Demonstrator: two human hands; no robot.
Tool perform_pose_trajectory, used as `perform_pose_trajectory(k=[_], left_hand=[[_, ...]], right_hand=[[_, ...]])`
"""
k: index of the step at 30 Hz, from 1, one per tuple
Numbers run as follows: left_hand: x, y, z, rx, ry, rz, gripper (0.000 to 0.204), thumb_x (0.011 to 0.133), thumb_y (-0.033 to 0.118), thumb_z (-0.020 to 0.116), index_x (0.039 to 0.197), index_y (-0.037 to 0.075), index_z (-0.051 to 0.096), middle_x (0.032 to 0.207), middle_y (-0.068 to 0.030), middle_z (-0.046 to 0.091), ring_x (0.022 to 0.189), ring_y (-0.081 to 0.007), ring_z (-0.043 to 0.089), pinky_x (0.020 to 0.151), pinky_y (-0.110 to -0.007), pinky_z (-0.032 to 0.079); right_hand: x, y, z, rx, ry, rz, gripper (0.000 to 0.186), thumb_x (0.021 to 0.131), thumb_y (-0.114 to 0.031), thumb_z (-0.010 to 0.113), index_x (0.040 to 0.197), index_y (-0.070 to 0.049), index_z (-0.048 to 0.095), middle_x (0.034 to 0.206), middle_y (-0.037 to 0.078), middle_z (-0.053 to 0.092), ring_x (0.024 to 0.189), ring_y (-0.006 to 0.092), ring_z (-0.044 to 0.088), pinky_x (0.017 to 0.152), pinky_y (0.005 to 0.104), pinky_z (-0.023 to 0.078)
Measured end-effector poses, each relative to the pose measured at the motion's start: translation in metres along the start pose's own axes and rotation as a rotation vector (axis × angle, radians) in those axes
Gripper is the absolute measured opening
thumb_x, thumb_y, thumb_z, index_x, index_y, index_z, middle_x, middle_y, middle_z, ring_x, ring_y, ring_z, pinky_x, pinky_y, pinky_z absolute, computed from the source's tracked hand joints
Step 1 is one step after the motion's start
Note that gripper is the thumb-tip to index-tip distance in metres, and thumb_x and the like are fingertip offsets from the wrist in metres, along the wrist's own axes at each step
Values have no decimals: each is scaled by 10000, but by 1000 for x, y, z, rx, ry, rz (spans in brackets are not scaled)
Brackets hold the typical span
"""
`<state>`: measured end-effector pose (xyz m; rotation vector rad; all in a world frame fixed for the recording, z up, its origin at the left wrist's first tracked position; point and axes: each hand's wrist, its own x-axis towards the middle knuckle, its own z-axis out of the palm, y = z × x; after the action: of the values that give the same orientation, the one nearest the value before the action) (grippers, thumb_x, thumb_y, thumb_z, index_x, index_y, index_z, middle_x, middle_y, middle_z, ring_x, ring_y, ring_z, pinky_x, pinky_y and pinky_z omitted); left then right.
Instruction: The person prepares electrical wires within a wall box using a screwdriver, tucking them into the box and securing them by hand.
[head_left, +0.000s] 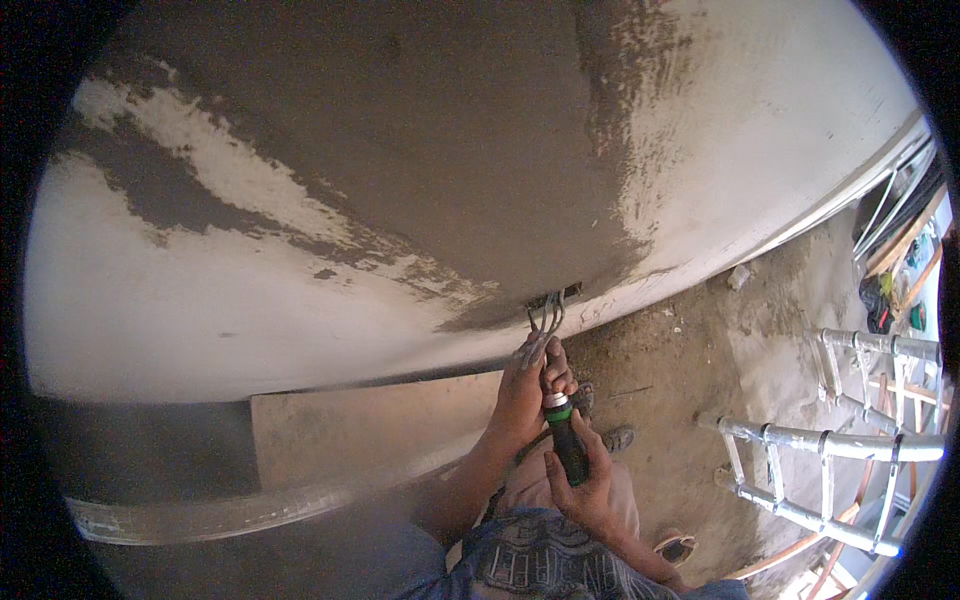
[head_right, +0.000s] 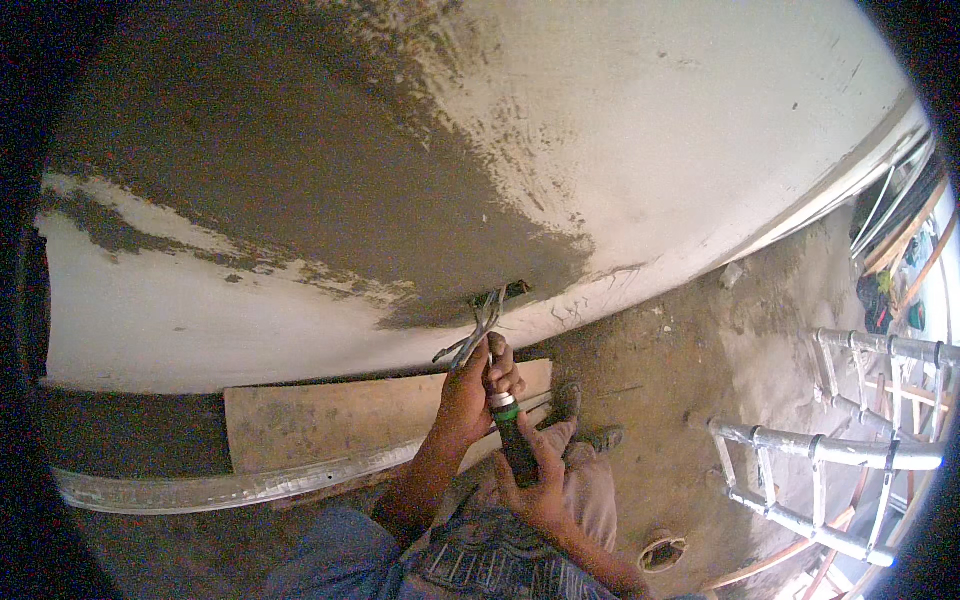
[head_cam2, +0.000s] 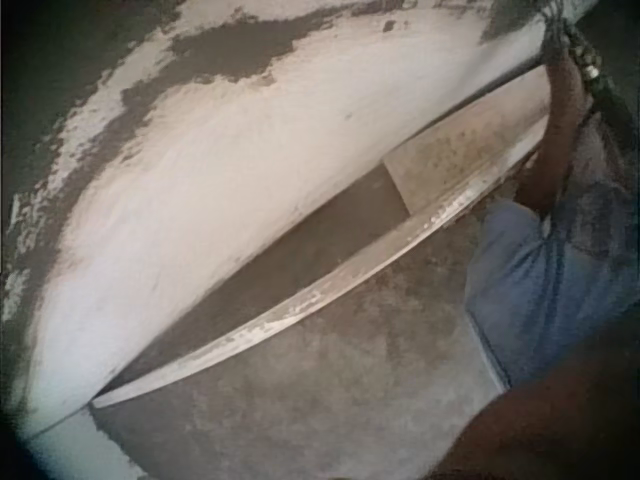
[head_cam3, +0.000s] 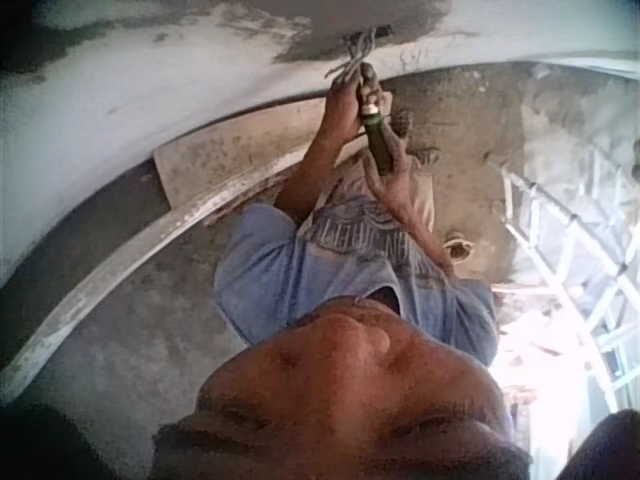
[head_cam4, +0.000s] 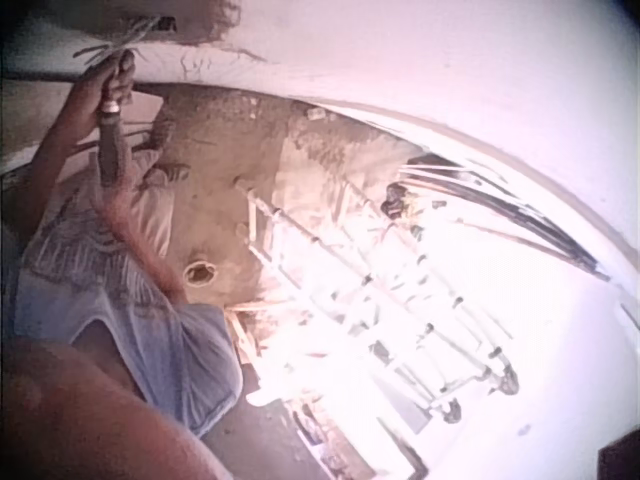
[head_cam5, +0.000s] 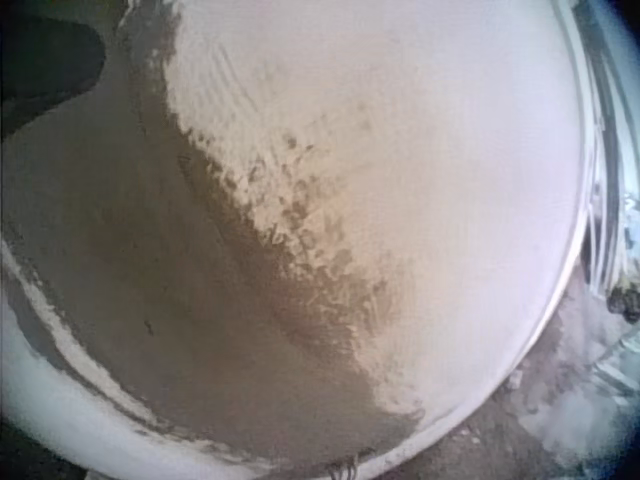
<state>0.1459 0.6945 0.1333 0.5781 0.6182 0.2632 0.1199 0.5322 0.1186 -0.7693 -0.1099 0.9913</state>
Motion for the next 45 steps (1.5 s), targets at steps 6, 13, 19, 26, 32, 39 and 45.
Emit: perform_pose_trajectory(k=[6, 13, 19, 26, 32, 39, 45], left_hand=[[1, 9, 6, -36, -4, -23, 254, 968, 344, 494, 871, 112, 456, 623, 38, 349, 533, -85, 369, 546, -273, 401], [4, 8, 10, -38, -11, -14, 240, 971, 312, 499, 855, 107, 452, 637, 46, 329, 546, -75, 351, 537, -253, 388], [4, 2, 1, -13, 99, 20, 269, 976, 317, 490, 830, 95, 453, 599, 32, 363, 505, -100, 387, 511, -264, 387], [36, -11, 15, 30, 418, 371, 309, 949, 341, 543, 920, 34, 519, 711, -53, 535, 598, -186, 588, 612, -319, 549], [49, -28, -4, 529, 334, 634, 364, 926, 302, 595, 960, -60, 607, 819, -127, 650, 650, -179, 647, 607, -297, 574], [49, -27, -12, 473, 337, 696, 420, 901, 337, 630, 997, -72, 606, 865, -151, 672, 650, -193, 658, 587, -291, 566], [39, -13, -2, 445, 354, 564, 299, 933, 232, 567, 1042, -45, 586, 935, -154, 664, 700, -203, 659, 595, -295, 563]], right_hand=[[4, -12, 1, 429, -54, 135, 486, 891, -330, 600, 1209, 5, 447, 828, 87, 553, 539, 129, 524, 521, 253, 489], [-1, -3, -10, 1158, -176, 428, 466, 897, -340, 585, 1235, -46, 457, 808, 69, 531, 509, 139, 488, 541, 292, 483], [15, -14, -1, -541, 24, -104, 546, 887, -209, 604, 1358, -23, 400, 1068, 144, 578, 854, 176, 558, 791, 292, 456], [2, -44, -14, -931, 45, -208, 598, 853, -104, 637, 1394, -27, 395, 1272, 202, 555, 1146, 208, 543, 977, 322, 392], [-74, -42, -49, -973, 218, 58, 598, 856, -120, 628, 1391, -16, 382, 1291, 202, 541, 1171, 288, 554, 974, 358, 418], [-128, -32, -86, -692, 318, -81, 616, 856, -66, 620, 1417, -44, 365, 1316, 145, 513, 1187, 198, 501, 1022, 330, 361], [-168, -29, -122, -713, 424, -127, 626, 822, 14, 580, 1411, -37, 372, 1313, 137, 515, 1178, 229, 508, 1025, 346, 368]])
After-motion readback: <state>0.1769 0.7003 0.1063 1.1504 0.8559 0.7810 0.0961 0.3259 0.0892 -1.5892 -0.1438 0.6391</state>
